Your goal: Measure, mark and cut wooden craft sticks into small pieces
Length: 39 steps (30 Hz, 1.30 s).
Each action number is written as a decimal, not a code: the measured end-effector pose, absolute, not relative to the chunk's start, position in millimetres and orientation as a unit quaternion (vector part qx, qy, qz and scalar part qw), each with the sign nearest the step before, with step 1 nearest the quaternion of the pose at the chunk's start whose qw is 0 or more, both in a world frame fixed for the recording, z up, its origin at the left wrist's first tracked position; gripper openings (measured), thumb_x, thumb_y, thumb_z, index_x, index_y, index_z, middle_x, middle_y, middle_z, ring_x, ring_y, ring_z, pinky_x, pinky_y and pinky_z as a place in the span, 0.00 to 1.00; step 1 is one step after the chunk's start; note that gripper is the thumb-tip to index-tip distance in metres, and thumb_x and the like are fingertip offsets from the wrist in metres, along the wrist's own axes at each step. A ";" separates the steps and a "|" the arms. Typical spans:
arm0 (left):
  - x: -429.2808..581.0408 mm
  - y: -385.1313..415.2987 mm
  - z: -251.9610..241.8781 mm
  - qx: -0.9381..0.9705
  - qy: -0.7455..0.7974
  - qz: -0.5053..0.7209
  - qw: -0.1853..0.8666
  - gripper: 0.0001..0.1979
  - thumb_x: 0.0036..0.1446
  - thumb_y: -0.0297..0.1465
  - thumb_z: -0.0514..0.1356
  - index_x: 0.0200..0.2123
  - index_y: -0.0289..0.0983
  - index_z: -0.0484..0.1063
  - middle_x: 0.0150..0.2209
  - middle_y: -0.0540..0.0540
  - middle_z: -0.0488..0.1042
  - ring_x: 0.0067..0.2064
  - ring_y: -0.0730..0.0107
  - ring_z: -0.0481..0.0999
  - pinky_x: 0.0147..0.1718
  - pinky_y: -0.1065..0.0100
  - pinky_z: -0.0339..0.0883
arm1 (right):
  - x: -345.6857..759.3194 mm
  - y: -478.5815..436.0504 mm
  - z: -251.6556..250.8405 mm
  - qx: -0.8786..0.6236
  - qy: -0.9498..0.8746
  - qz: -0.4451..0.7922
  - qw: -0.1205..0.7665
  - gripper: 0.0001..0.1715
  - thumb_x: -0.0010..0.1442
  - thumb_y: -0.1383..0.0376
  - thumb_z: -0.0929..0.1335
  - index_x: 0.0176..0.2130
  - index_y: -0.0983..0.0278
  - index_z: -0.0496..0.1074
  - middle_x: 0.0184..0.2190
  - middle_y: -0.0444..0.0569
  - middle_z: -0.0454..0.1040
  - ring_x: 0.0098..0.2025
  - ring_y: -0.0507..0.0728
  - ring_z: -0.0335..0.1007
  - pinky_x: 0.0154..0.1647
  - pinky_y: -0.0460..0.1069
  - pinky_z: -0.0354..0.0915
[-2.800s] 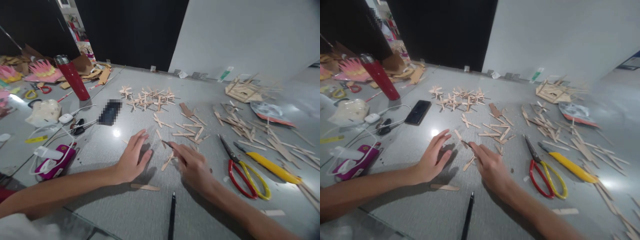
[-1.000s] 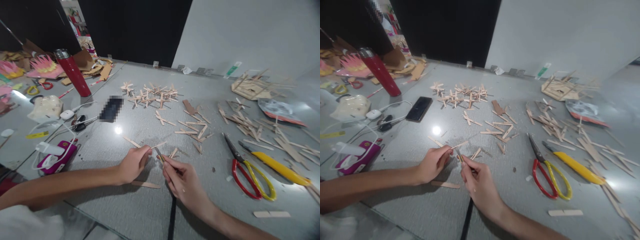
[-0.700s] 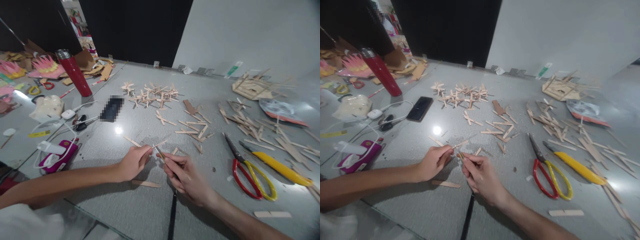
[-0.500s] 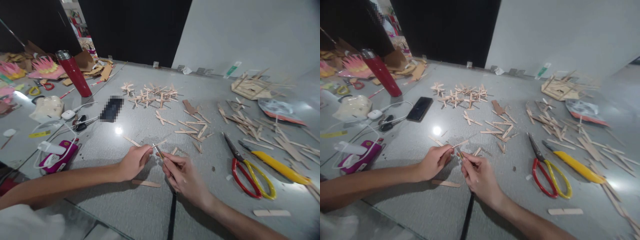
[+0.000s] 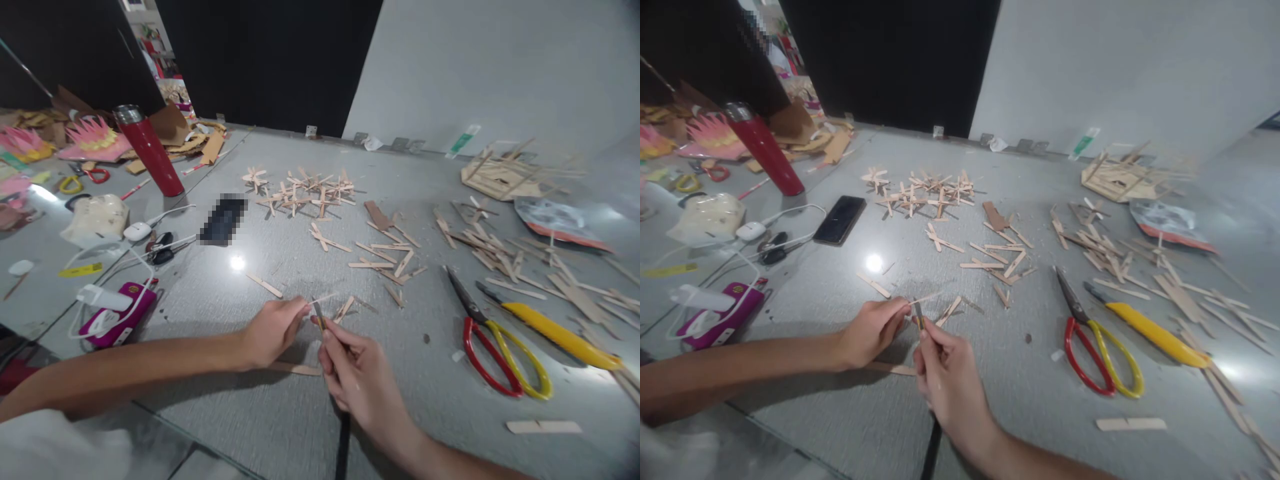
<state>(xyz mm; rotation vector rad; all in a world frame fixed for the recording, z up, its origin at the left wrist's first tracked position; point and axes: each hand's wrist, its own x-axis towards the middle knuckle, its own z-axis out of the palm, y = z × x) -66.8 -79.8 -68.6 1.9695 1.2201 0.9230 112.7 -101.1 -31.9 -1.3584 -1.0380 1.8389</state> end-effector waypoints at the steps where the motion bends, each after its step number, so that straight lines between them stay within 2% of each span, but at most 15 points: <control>1: -68.0 -78.7 -66.2 0.746 0.463 0.356 0.320 0.16 0.74 0.36 0.48 0.31 0.39 0.62 0.22 0.56 0.61 0.22 0.75 0.59 0.25 0.73 0.56 | 119.3 -91.9 -29.2 -0.495 -0.413 0.706 0.291 0.36 0.54 0.38 0.74 0.43 0.66 0.77 0.19 0.34 0.59 0.14 0.44 0.46 0.11 0.42 0.45; 3: -69.8 -76.5 -62.7 0.740 0.464 0.365 0.322 0.18 0.75 0.37 0.47 0.31 0.39 0.62 0.21 0.57 0.61 0.21 0.77 0.59 0.25 0.73 0.56 | 133.1 -70.5 -21.8 -0.456 -0.455 0.724 0.246 0.32 0.55 0.40 0.75 0.38 0.66 0.77 0.19 0.33 0.58 0.14 0.43 0.44 0.11 0.41 0.41; 5: -70.5 -74.9 -61.4 0.733 0.469 0.373 0.322 0.19 0.75 0.38 0.46 0.31 0.38 0.63 0.21 0.56 0.62 0.21 0.77 0.61 0.25 0.74 0.56 | 141.6 -55.4 -15.8 -0.408 -0.470 0.762 0.177 0.29 0.57 0.43 0.76 0.39 0.66 0.76 0.20 0.34 0.59 0.14 0.42 0.43 0.12 0.41 0.40; 7: -69.4 -75.1 -62.2 0.728 0.475 0.376 0.320 0.19 0.76 0.38 0.46 0.31 0.38 0.63 0.21 0.56 0.62 0.22 0.77 0.61 0.26 0.74 0.57 | 140.3 -56.5 -15.5 -0.409 -0.470 0.756 0.200 0.29 0.57 0.42 0.75 0.35 0.65 0.75 0.20 0.34 0.59 0.14 0.42 0.42 0.12 0.41 0.39; 9: -66.7 -77.4 -64.5 0.729 0.475 0.376 0.317 0.20 0.76 0.39 0.46 0.31 0.38 0.64 0.22 0.56 0.62 0.22 0.77 0.60 0.26 0.73 0.56 | 130.2 -74.9 -21.2 -0.449 -0.450 0.725 0.266 0.30 0.55 0.40 0.75 0.31 0.64 0.73 0.19 0.34 0.58 0.14 0.43 0.44 0.12 0.42 0.41; 12: -61.9 -83.2 -67.8 0.740 0.466 0.371 0.313 0.19 0.75 0.38 0.46 0.32 0.38 0.65 0.23 0.55 0.62 0.23 0.76 0.59 0.26 0.73 0.56 | 112.8 -111.2 -31.1 -0.506 -0.405 0.688 0.325 0.30 0.60 0.39 0.72 0.39 0.64 0.76 0.22 0.37 0.61 0.15 0.45 0.46 0.12 0.43 0.46; 15: -60.8 -86.4 -68.5 0.744 0.463 0.372 0.308 0.18 0.75 0.36 0.46 0.32 0.38 0.65 0.24 0.55 0.62 0.24 0.75 0.59 0.26 0.72 0.56 | 112.0 -117.8 -26.6 -0.515 -0.408 0.682 0.322 0.32 0.60 0.38 0.71 0.42 0.64 0.78 0.21 0.37 0.61 0.15 0.45 0.46 0.13 0.43 0.46; 18: -64.2 -84.0 -65.9 0.745 0.452 0.386 0.302 0.19 0.76 0.38 0.46 0.31 0.38 0.65 0.23 0.55 0.61 0.23 0.76 0.60 0.25 0.72 0.57 | 129.8 -87.3 -6.0 -0.480 -0.462 0.695 0.270 0.31 0.58 0.38 0.73 0.35 0.64 0.75 0.19 0.35 0.59 0.15 0.45 0.46 0.13 0.43 0.43; 20: -66.6 -81.1 -63.3 0.744 0.446 0.397 0.300 0.19 0.76 0.38 0.47 0.31 0.38 0.65 0.22 0.55 0.62 0.23 0.76 0.61 0.26 0.73 0.59 | 141.4 -64.6 6.9 -0.440 -0.509 0.719 0.172 0.30 0.58 0.40 0.74 0.30 0.63 0.71 0.19 0.35 0.59 0.16 0.44 0.47 0.13 0.42 0.44; 22: -66.9 -79.1 -61.0 0.739 0.446 0.407 0.298 0.19 0.76 0.36 0.47 0.32 0.38 0.66 0.22 0.55 0.63 0.22 0.77 0.62 0.26 0.74 0.59 | 144.3 -55.4 10.4 -0.418 -0.513 0.737 0.139 0.29 0.58 0.42 0.75 0.29 0.63 0.70 0.20 0.35 0.60 0.15 0.43 0.46 0.13 0.42 0.42; 25: -63.6 -79.8 -60.0 0.734 0.447 0.417 0.296 0.18 0.77 0.35 0.47 0.34 0.37 0.68 0.22 0.55 0.65 0.21 0.77 0.62 0.26 0.74 0.60 | 131.6 -74.8 -4.5 -0.449 -0.469 0.719 0.249 0.29 0.58 0.41 0.74 0.30 0.62 0.69 0.20 0.35 0.59 0.16 0.44 0.46 0.13 0.42 0.46; 26: -62.1 -81.0 -60.4 0.736 0.445 0.416 0.296 0.17 0.76 0.34 0.47 0.35 0.37 0.68 0.23 0.55 0.65 0.21 0.77 0.62 0.26 0.74 0.60 | 125.6 -86.7 -12.2 -0.475 -0.439 0.702 0.299 0.28 0.59 0.41 0.74 0.33 0.62 0.70 0.20 0.34 0.58 0.16 0.44 0.46 0.13 0.42 0.47; 28: -59.7 -84.1 -61.7 0.747 0.436 0.406 0.295 0.17 0.76 0.34 0.46 0.36 0.37 0.70 0.23 0.54 0.67 0.22 0.77 0.63 0.26 0.74 0.61 | 115.9 -109.5 -25.8 -0.508 -0.412 0.675 0.341 0.28 0.62 0.40 0.71 0.38 0.62 0.72 0.22 0.36 0.61 0.16 0.44 0.48 0.14 0.42 0.49; 35: -59.6 -87.6 -61.7 0.774 0.398 0.422 0.255 0.19 0.78 0.35 0.44 0.38 0.36 0.70 0.23 0.54 0.68 0.22 0.77 0.63 0.25 0.75 0.61 | 117.2 -127.9 -31.3 -0.512 -0.408 0.666 0.357 0.32 0.62 0.40 0.72 0.48 0.64 0.79 0.22 0.38 0.63 0.16 0.45 0.49 0.13 0.43 0.47; 39: -62.1 -85.3 -57.6 0.770 0.381 0.445 0.256 0.19 0.78 0.35 0.45 0.38 0.36 0.70 0.23 0.55 0.67 0.21 0.78 0.64 0.25 0.76 0.61 | 117.3 -124.2 -24.1 -0.501 -0.430 0.661 0.358 0.35 0.60 0.39 0.73 0.49 0.66 0.80 0.21 0.38 0.62 0.17 0.45 0.49 0.14 0.43 0.48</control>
